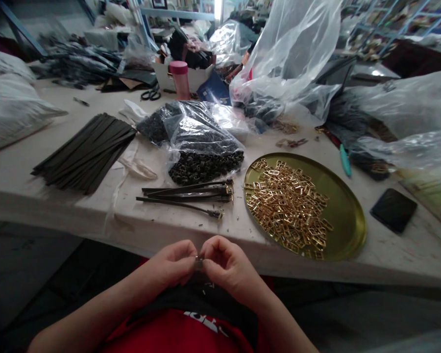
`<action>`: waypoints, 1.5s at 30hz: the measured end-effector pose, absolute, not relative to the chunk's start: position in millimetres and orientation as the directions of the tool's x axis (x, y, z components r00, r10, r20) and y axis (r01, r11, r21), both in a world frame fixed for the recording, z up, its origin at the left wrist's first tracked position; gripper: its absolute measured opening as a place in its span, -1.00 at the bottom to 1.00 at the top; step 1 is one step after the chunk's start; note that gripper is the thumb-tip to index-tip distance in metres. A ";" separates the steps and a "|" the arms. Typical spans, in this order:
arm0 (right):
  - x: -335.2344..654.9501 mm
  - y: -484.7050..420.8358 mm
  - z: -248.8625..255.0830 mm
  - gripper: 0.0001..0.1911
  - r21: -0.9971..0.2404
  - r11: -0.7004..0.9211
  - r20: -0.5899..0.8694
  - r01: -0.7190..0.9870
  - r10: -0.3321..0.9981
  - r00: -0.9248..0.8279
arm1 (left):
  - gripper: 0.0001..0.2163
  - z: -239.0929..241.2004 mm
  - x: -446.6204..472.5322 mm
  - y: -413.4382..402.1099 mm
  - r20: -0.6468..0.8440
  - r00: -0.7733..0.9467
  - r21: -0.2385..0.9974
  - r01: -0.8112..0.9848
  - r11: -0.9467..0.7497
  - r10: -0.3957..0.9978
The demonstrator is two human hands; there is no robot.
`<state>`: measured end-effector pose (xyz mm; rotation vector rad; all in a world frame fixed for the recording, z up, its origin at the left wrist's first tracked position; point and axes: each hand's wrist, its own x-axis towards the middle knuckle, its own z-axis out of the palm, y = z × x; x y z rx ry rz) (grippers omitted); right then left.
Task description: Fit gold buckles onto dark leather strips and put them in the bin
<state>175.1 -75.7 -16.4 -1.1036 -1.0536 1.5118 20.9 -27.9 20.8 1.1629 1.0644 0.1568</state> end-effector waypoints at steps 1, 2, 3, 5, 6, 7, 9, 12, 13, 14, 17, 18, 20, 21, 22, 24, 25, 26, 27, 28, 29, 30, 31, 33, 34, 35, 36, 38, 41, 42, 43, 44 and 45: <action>176.4 -75.1 -17.1 -0.91 -0.950 -0.222 -0.192 -0.221 0.970 -0.149 | -0.89 20.3 20.9 -26.4 -0.599 0.535 0.801 0.403 0.443 0.596; 177.4 -74.7 -17.9 -0.90 -0.933 -0.268 -0.236 -0.241 0.959 -0.155 | -0.90 19.7 20.8 -25.1 -0.596 0.538 0.803 0.403 0.439 0.595; 178.0 -74.4 -18.7 -0.87 -0.914 -0.310 -0.276 -0.261 0.948 -0.157 | -0.89 19.0 20.7 -24.0 -0.592 0.543 0.806 0.405 0.432 0.595; 177.9 -73.8 -20.6 -0.83 -0.884 -0.362 -0.332 -0.295 0.932 -0.148 | -0.89 17.0 20.5 -22.2 -0.580 0.552 0.814 0.408 0.413 0.599; 177.3 -73.5 -21.6 -0.82 -0.876 -0.370 -0.343 -0.309 0.929 -0.137 | -0.89 15.8 20.4 -21.6 -0.574 0.554 0.819 0.409 0.403 0.604; 176.5 -73.2 -22.8 -0.82 -0.873 -0.369 -0.347 -0.320 0.929 -0.125 | -0.90 14.4 20.3 -21.0 -0.569 0.554 0.822 0.411 0.395 0.608; 174.4 -72.4 -25.0 -0.82 -0.872 -0.361 -0.349 -0.331 0.932 -0.098 | -0.90 11.5 20.3 -20.0 -0.561 0.556 0.827 0.413 0.382 0.613; 171.7 -71.0 -26.6 -0.82 -0.880 -0.348 -0.349 -0.323 0.935 -0.059 | -0.90 8.3 20.8 -18.8 -0.554 0.560 0.830 0.431 0.354 0.617; 171.0 -70.6 -26.6 -0.82 -0.885 -0.341 -0.346 -0.317 0.937 -0.041 | -0.90 8.0 21.2 -18.6 -0.549 0.558 0.831 0.440 0.339 0.623; 170.6 -70.3 -26.5 -0.80 -0.891 -0.334 -0.343 -0.307 0.939 -0.025 | -0.90 8.1 21.6 -18.6 -0.542 0.552 0.833 0.452 0.319 0.633; 169.9 -70.4 -27.3 -0.80 -0.921 -0.306 -0.318 -0.241 0.948 0.010 | -0.91 10.8 22.4 -19.4 -0.514 0.542 0.831 0.506 0.230 0.665; 169.9 -70.8 -28.3 -0.81 -0.933 -0.295 -0.305 -0.208 0.952 0.017 | -0.92 12.3 22.3 -19.9 -0.508 0.548 0.828 0.525 0.200 0.665; 169.8 -72.5 -31.1 -0.86 -0.965 -0.240 -0.246 -0.108 0.968 0.046 | -0.94 15.4 21.1 -21.1 -0.502 0.574 0.825 0.542 0.159 0.647; 169.7 -73.8 -32.6 -0.89 -0.981 -0.192 -0.194 -0.035 0.979 0.067 | -0.93 16.9 20.3 -21.6 -0.494 0.591 0.831 0.538 0.144 0.638; 169.4 -75.3 -33.7 -0.91 -0.989 -0.136 -0.131 0.051 0.988 0.086 | -0.91 18.2 19.4 -22.2 -0.483 0.605 0.838 0.530 0.132 0.633; 168.3 -79.1 -34.5 -0.94 -0.973 -0.005 0.022 0.232 0.993 0.114 | -0.88 20.0 17.7 -23.3 -0.456 0.622 0.851 0.514 0.108 0.636; 167.3 -81.3 -34.0 -0.95 -0.948 0.063 0.105 0.313 0.987 0.120 | -0.87 20.3 17.1 -24.0 -0.442 0.625 0.856 0.508 0.096 0.643; 166.1 -83.6 -33.2 -0.94 -0.914 0.128 0.186 0.385 0.975 0.120 | -0.86 20.1 16.5 -24.9 -0.431 0.625 0.860 0.503 0.087 0.651; 164.6 -86.0 -32.0 -0.92 -0.875 0.187 0.263 0.448 0.958 0.115 | -0.86 19.5 16.0 -26.0 -0.419 0.621 0.863 0.499 0.079 0.662; 162.9 -88.5 -30.9 -0.88 -0.831 0.239 0.334 0.503 0.937 0.106 | -0.86 18.5 15.4 -27.3 -0.407 0.615 0.866 0.495 0.070 0.676; 161.0 -91.0 -30.0 -0.83 -0.786 0.281 0.392 0.551 0.915 0.091 | -0.86 17.1 14.9 -28.7 -0.392 0.606 0.868 0.493 0.060 0.692; 159.2 -93.5 -29.6 -0.78 -0.743 0.312 0.435 0.592 0.897 0.073 | -0.86 15.7 14.4 -30.3 -0.376 0.594 0.869 0.492 0.049 0.711; 157.4 -95.9 -29.7 -0.74 -0.705 0.334 0.467 0.626 0.882 0.055 | -0.85 14.5 14.0 -31.9 -0.362 0.582 0.870 0.491 0.040 0.728; 154.5 -100.2 -31.4 -0.67 -0.638 0.362 0.509 0.679 0.860 0.019 | -0.85 13.1 13.5 -35.4 -0.344 0.565 0.871 0.490 0.031 0.750; 153.4 -102.0 -32.8 -0.65 -0.610 0.372 0.522 0.699 0.853 0.001 | -0.84 13.2 13.4 -37.3 -0.341 0.566 0.873 0.486 0.030 0.750; 152.6 -103.4 -34.2 -0.64 -0.586 0.380 0.533 0.716 0.846 -0.013 | -0.84 13.7 13.5 -39.3 -0.341 0.570 0.876 0.482 0.032 0.748; 152.0 -104.5 -35.6 -0.64 -0.563 0.386 0.543 0.731 0.839 -0.024 | -0.82 14.6 13.5 -41.4 -0.342 0.574 0.879 0.476 0.037 0.744; 151.4 -105.8 -37.2 -0.64 -0.516 0.394 0.569 0.760 0.821 -0.040 | -0.79 16.6 13.4 -45.7 -0.343 0.582 0.889 0.454 0.056 0.737; 152.2 -107.1 -36.3 -0.63 -0.455 0.398 0.616 0.797 0.787 -0.042 | -0.77 18.5 12.1 -51.7 -0.346 0.600 0.908 0.409 0.095 0.721; 152.8 -107.8 -35.2 -0.62 -0.448 0.397 0.625 0.801 0.780 -0.037 | -0.78 18.8 11.4 -53.2 -0.346 0.610 0.912 0.396 0.104 0.713; 153.6 -108.7 -33.8 -0.63 -0.451 0.398 0.631 0.799 0.775 -0.029 | -0.79 19.1 10.6 -54.5 -0.344 0.616 0.916 0.386 0.109 0.709; 154.4 -109.8 -32.2 -0.64 -0.468 0.395 0.631 0.790 0.775 -0.014 | -0.80 19.5 9.8 -55.4 -0.339 0.620 0.920 0.377 0.110 0.708; 155.2 -111.0 -30.3 -0.66 -0.496 0.390 0.627 0.776 0.779 0.009 | -0.81 20.1 9.1 -56.1 -0.330 0.623 0.924 0.366 0.108 0.709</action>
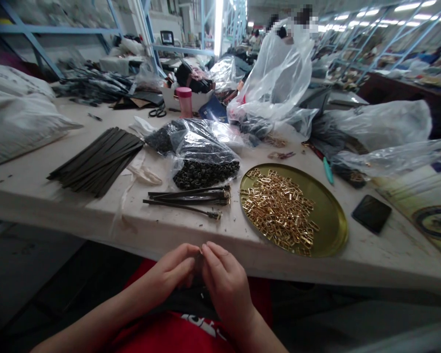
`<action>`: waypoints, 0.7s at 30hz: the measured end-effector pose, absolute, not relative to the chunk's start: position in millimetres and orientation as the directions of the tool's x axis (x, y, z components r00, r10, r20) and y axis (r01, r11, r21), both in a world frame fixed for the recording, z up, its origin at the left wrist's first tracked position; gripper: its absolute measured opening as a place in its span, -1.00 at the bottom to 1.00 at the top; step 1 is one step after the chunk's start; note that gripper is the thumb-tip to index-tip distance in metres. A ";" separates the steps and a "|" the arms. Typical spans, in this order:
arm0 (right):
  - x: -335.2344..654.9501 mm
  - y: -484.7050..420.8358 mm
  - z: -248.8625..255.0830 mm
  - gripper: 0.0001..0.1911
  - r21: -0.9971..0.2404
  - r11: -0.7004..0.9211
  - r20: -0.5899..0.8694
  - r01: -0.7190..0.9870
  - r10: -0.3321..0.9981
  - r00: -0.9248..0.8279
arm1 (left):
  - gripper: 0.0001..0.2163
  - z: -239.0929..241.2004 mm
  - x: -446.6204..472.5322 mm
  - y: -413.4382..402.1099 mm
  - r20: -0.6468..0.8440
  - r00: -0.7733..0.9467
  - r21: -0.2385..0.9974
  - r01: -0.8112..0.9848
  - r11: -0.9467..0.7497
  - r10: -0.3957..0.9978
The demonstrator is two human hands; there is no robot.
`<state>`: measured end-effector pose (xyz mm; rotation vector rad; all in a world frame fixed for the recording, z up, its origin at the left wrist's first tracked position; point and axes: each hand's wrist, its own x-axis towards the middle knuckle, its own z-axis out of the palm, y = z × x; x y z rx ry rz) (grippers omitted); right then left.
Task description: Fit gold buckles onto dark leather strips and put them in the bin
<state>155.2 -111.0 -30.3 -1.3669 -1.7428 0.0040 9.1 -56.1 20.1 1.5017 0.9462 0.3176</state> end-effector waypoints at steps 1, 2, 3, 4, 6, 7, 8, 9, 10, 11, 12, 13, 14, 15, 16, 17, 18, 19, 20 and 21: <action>155.8 -112.2 -28.4 -0.68 -0.527 0.382 0.621 0.759 0.783 0.037 | -0.82 20.9 8.5 -56.7 -0.318 0.626 0.930 0.353 0.105 0.712; 156.1 -113.2 -26.4 -0.70 -0.557 0.374 0.616 0.742 0.785 0.067 | -0.82 21.9 8.1 -57.1 -0.307 0.629 0.935 0.340 0.102 0.715; 156.1 -114.0 -24.4 -0.72 -0.578 0.370 0.614 0.728 0.784 0.090 | -0.82 23.0 7.9 -57.6 -0.301 0.631 0.938 0.331 0.103 0.715; 155.7 -114.6 -22.6 -0.73 -0.590 0.370 0.616 0.718 0.781 0.103 | -0.82 24.1 8.0 -58.1 -0.304 0.633 0.939 0.327 0.110 0.712; 154.0 -115.0 -20.0 -0.74 -0.586 0.386 0.628 0.712 0.772 0.098 | -0.82 25.6 9.0 -59.1 -0.323 0.620 0.936 0.320 0.145 0.715; 152.9 -115.0 -19.4 -0.73 -0.575 0.397 0.636 0.715 0.766 0.086 | -0.82 25.7 9.7 -59.6 -0.335 0.604 0.934 0.316 0.169 0.723; 152.0 -114.8 -19.5 -0.73 -0.562 0.406 0.644 0.721 0.761 0.074 | -0.83 25.3 10.5 -59.9 -0.346 0.585 0.931 0.308 0.193 0.733; 151.3 -114.5 -20.2 -0.72 -0.545 0.412 0.652 0.730 0.756 0.060 | -0.83 24.5 11.2 -60.1 -0.352 0.564 0.931 0.297 0.214 0.747; 151.1 -114.1 -21.4 -0.71 -0.529 0.417 0.658 0.739 0.751 0.047 | -0.84 23.2 11.8 -60.1 -0.355 0.546 0.930 0.288 0.228 0.759; 151.4 -113.6 -23.0 -0.70 -0.513 0.423 0.664 0.747 0.747 0.033 | -0.85 21.7 12.3 -60.0 -0.357 0.532 0.930 0.284 0.235 0.768; 152.1 -113.0 -24.7 -0.69 -0.501 0.430 0.665 0.751 0.746 0.017 | -0.87 20.0 12.6 -59.8 -0.356 0.526 0.929 0.285 0.234 0.772; 153.3 -112.2 -26.3 -0.68 -0.494 0.439 0.665 0.751 0.747 0.001 | -0.88 18.2 12.9 -59.5 -0.352 0.527 0.930 0.288 0.227 0.774; 154.5 -111.3 -27.5 -0.67 -0.491 0.449 0.664 0.746 0.748 -0.013 | -0.89 16.2 13.0 -59.1 -0.345 0.532 0.932 0.291 0.215 0.774; 155.7 -110.1 -28.3 -0.66 -0.497 0.457 0.662 0.737 0.749 -0.018 | -0.89 14.0 13.2 -58.7 -0.335 0.537 0.935 0.292 0.202 0.774; 156.6 -108.9 -28.5 -0.67 -0.520 0.460 0.655 0.720 0.756 -0.010 | -0.89 11.6 13.3 -58.2 -0.323 0.538 0.939 0.285 0.193 0.779; 157.0 -107.5 -28.2 -0.69 -0.565 0.452 0.636 0.690 0.771 0.016 | -0.89 9.0 13.4 -57.6 -0.313 0.533 0.943 0.273 0.190 0.786; 157.0 -105.9 -27.3 -0.72 -0.639 0.426 0.596 0.641 0.801 0.062 | -0.89 6.4 13.4 -56.8 -0.302 0.526 0.947 0.261 0.187 0.795; 156.7 -104.1 -26.1 -0.75 -0.737 0.379 0.525 0.560 0.843 0.120 | -0.88 3.9 13.3 -56.0 -0.292 0.524 0.950 0.254 0.180 0.800; 156.1 -102.1 -24.8 -0.78 -0.843 0.311 0.417 0.439 0.893 0.170 | -0.85 1.9 13.0 -55.0 -0.280 0.534 0.953 0.252 0.166 0.798; 155.4 -99.9 -23.5 -0.80 -0.934 0.219 0.281 0.284 0.939 0.199 | -0.80 0.6 12.7 -53.9 -0.268 0.556 0.956 0.255 0.146 0.787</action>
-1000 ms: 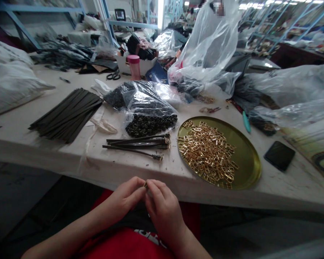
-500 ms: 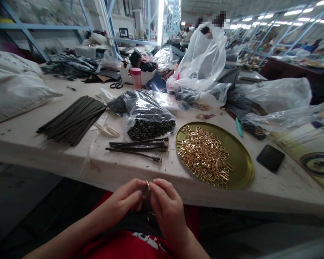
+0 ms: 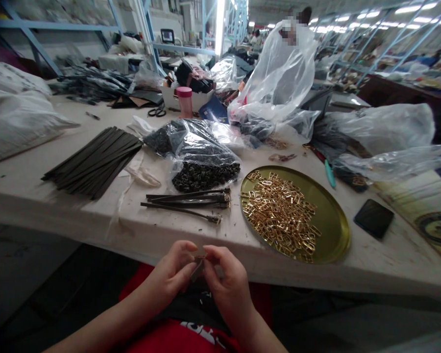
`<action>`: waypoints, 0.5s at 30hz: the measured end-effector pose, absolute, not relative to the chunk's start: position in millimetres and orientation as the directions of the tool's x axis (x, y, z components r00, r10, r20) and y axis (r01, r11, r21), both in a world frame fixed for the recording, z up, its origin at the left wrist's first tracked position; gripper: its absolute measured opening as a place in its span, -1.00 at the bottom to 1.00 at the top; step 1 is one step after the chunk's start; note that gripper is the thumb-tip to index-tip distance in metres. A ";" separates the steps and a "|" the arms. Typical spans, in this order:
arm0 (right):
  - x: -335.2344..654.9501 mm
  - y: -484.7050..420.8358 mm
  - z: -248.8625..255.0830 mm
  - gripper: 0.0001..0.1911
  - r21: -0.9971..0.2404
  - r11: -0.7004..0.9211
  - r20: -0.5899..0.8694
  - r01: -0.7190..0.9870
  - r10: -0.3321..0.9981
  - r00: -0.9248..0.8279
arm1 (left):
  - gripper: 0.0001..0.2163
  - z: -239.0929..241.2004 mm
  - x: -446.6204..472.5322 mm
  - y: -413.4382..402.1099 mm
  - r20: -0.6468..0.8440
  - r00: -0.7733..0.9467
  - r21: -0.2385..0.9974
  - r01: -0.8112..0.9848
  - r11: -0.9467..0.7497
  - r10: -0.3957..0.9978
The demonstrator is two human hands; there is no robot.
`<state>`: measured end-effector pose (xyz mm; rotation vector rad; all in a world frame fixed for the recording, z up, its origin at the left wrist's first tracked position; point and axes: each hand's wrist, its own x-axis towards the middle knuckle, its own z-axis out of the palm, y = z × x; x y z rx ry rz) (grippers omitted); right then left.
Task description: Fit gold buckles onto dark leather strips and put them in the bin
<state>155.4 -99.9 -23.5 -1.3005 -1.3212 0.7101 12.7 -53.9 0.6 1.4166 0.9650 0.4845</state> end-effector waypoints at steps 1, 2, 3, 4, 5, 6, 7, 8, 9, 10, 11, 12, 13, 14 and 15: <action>154.9 -97.4 -22.6 -0.81 -0.987 0.115 0.136 0.114 0.970 0.201 | -0.74 -0.1 12.4 -52.7 -0.259 0.587 0.957 0.264 0.121 0.767; 154.7 -94.7 -22.2 -0.80 -0.999 0.016 0.007 -0.050 0.984 0.179 | -0.68 0.0 12.2 -51.2 -0.253 0.620 0.956 0.277 0.095 0.743; 154.7 -91.7 -22.5 -0.78 -0.979 -0.070 -0.099 -0.193 0.984 0.146 | -0.63 0.6 12.1 -49.4 -0.253 0.648 0.954 0.290 0.074 0.719; 155.0 -88.7 -23.5 -0.74 -0.941 -0.138 -0.181 -0.309 0.977 0.114 | -0.61 1.6 12.2 -47.4 -0.255 0.670 0.952 0.300 0.060 0.697; 155.3 -85.7 -25.2 -0.70 -0.898 -0.189 -0.242 -0.397 0.966 0.087 | -0.62 2.5 12.6 -45.2 -0.257 0.685 0.951 0.306 0.051 0.682; 155.7 -82.8 -27.5 -0.66 -0.856 -0.228 -0.287 -0.463 0.956 0.058 | -0.64 3.2 13.1 -42.7 -0.257 0.694 0.950 0.310 0.043 0.672; 155.8 -80.1 -29.9 -0.63 -0.821 -0.262 -0.320 -0.507 0.947 0.029 | -0.67 3.4 13.6 -40.0 -0.255 0.701 0.951 0.308 0.040 0.666; 155.9 -77.4 -32.3 -0.61 -0.797 -0.292 -0.347 -0.529 0.938 0.005 | -0.70 3.0 14.2 -37.1 -0.254 0.704 0.952 0.301 0.045 0.663; 156.1 -74.8 -34.3 -0.60 -0.787 -0.315 -0.365 -0.531 0.931 -0.011 | -0.73 2.0 14.7 -34.0 -0.255 0.705 0.954 0.296 0.053 0.662; 156.6 -71.9 -35.7 -0.60 -0.791 -0.331 -0.375 -0.515 0.927 -0.019 | -0.75 0.4 15.0 -30.8 -0.261 0.702 0.954 0.293 0.065 0.663; 157.8 -68.6 -36.4 -0.62 -0.807 -0.343 -0.378 -0.480 0.926 -0.027 | -0.76 -1.5 15.1 -27.5 -0.271 0.698 0.953 0.293 0.081 0.663; 160.1 -64.3 -36.1 -0.63 -0.836 -0.344 -0.367 -0.427 0.930 -0.031 | -0.77 -3.6 14.9 -24.1 -0.284 0.693 0.950 0.295 0.099 0.662; 163.8 -59.0 -35.0 -0.65 -0.875 -0.327 -0.341 -0.357 0.940 -0.025 | -0.76 -5.9 14.5 -20.6 -0.301 0.688 0.947 0.299 0.119 0.660; 169.0 -52.2 -33.2 -0.65 -0.917 -0.293 -0.302 -0.270 0.953 -0.008 | -0.76 -8.3 13.8 -17.0 -0.318 0.683 0.942 0.305 0.140 0.657; 175.5 -43.8 -30.6 -0.66 -0.955 -0.247 -0.255 -0.166 0.966 0.029 | -0.75 -10.5 13.0 -13.4 -0.336 0.679 0.937 0.309 0.161 0.653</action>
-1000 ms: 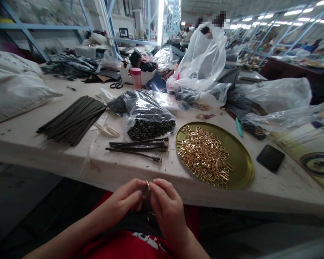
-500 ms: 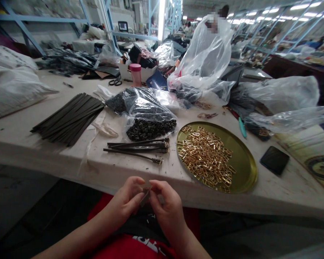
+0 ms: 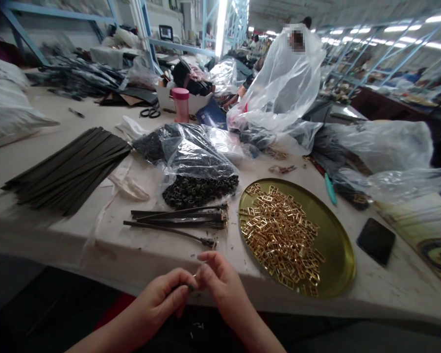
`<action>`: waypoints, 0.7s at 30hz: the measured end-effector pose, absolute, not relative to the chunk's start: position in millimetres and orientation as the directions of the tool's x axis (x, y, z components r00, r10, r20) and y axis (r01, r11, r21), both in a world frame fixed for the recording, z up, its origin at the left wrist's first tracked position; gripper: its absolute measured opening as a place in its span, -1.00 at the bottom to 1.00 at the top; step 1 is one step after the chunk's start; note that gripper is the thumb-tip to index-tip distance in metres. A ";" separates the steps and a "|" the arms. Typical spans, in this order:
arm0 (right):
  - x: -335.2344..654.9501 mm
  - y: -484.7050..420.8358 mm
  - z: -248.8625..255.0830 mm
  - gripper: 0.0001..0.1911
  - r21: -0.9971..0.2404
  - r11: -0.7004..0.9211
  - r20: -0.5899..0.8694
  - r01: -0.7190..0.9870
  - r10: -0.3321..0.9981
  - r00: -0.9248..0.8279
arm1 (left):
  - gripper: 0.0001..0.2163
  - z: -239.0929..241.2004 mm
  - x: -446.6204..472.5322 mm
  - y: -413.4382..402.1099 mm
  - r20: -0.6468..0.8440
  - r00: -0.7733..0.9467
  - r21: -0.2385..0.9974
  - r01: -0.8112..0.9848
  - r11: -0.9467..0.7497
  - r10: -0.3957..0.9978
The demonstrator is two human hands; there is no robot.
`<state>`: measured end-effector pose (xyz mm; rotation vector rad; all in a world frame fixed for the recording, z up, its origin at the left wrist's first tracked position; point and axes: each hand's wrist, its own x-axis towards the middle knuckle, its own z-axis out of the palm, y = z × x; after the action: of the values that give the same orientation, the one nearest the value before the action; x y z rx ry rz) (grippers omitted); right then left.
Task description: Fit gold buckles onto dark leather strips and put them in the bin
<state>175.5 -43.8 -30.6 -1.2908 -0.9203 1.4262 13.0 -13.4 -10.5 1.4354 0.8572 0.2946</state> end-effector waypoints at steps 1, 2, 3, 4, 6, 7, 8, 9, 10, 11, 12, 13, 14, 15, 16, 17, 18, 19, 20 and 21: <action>183.0 -33.8 -27.6 -0.66 -0.980 -0.194 -0.198 -0.050 0.977 0.084 | -0.74 -12.7 12.2 -9.8 -0.351 0.676 0.933 0.309 0.183 0.648; 191.0 -22.2 -24.2 -0.68 -0.988 -0.140 -0.129 0.067 0.981 0.147 | -0.74 -14.6 11.5 -6.2 -0.361 0.673 0.931 0.304 0.204 0.645; 198.8 -9.1 -20.6 -0.70 -0.979 -0.090 -0.051 0.182 0.977 0.205 | -0.73 -16.1 10.9 -2.8 -0.365 0.668 0.930 0.290 0.225 0.649; 205.8 5.2 -17.2 -0.73 -0.955 -0.042 0.032 0.294 0.969 0.243 | -0.72 -17.1 10.6 0.5 -0.365 0.660 0.931 0.270 0.246 0.656; 216.0 36.1 -12.0 -0.79 -0.835 0.027 0.190 0.549 0.952 0.242 | -0.69 -17.6 10.7 6.4 -0.370 0.640 0.929 0.234 0.288 0.673; 218.9 51.7 -10.6 -0.81 -0.729 0.033 0.239 0.684 0.948 0.210 | -0.67 -17.1 11.0 9.0 -0.376 0.629 0.926 0.224 0.304 0.681; 220.4 66.8 -10.4 -0.82 -0.599 0.020 0.255 0.800 0.952 0.167 | -0.66 -16.4 11.3 11.5 -0.382 0.619 0.923 0.223 0.313 0.686; 220.9 80.8 -11.1 -0.83 -0.473 0.002 0.244 0.881 0.961 0.128 | -0.65 -15.5 11.5 13.8 -0.389 0.611 0.920 0.228 0.317 0.689; 220.8 93.3 -12.8 -0.84 -0.387 -0.007 0.221 0.922 0.970 0.100 | -0.64 -14.7 11.5 15.8 -0.396 0.604 0.918 0.235 0.320 0.692; 220.4 103.8 -15.2 -0.86 -0.330 -0.011 0.192 0.944 0.978 0.079 | -0.63 -14.0 11.2 17.7 -0.400 0.597 0.916 0.242 0.319 0.696; 220.0 112.2 -18.0 -0.89 -0.306 -0.010 0.168 0.952 0.984 0.064 | -0.63 -13.4 10.8 19.4 -0.403 0.592 0.915 0.247 0.319 0.698; 219.9 118.5 -20.9 -0.91 -0.297 -0.006 0.154 0.955 0.987 0.054 | -0.63 -12.8 10.5 20.9 -0.408 0.587 0.913 0.252 0.321 0.700; 219.8 122.9 -23.7 -0.92 -0.283 -0.004 0.142 0.959 0.989 0.046 | -0.64 -12.3 10.3 22.0 -0.411 0.581 0.911 0.255 0.323 0.702; 220.0 125.7 -26.2 -0.92 -0.272 -0.003 0.132 0.962 0.990 0.041 | -0.64 -11.6 10.5 22.8 -0.414 0.574 0.910 0.258 0.324 0.706; 220.1 127.4 -28.1 -0.92 -0.267 -0.004 0.128 0.964 0.991 0.039 | -0.65 -10.9 11.1 23.0 -0.416 0.567 0.909 0.263 0.323 0.711; 220.1 128.3 -29.5 -0.92 -0.266 -0.005 0.125 0.964 0.991 0.040 | -0.66 -10.0 12.2 22.8 -0.416 0.560 0.909 0.265 0.321 0.716; 220.0 128.8 -30.1 -0.91 -0.269 -0.007 0.125 0.963 0.991 0.043 | -0.67 -9.1 13.6 21.9 -0.414 0.555 0.910 0.267 0.317 0.722; 219.8 129.1 -29.9 -0.91 -0.277 -0.010 0.128 0.961 0.991 0.047 | -0.67 -8.1 15.1 20.6 -0.407 0.551 0.913 0.267 0.309 0.728; 219.8 129.0 -28.6 -0.92 -0.289 -0.012 0.133 0.957 0.990 0.052 | -0.68 -7.0 16.5 18.7 -0.399 0.550 0.917 0.266 0.299 0.734; 219.9 128.4 -26.3 -0.92 -0.305 -0.014 0.141 0.952 0.988 0.059 | -0.69 -5.7 17.4 16.6 -0.388 0.549 0.921 0.264 0.286 0.740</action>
<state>219.9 128.4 -26.3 -2.0265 -1.9516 0.1593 17.4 16.6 -5.7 1.2852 0.9920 0.4003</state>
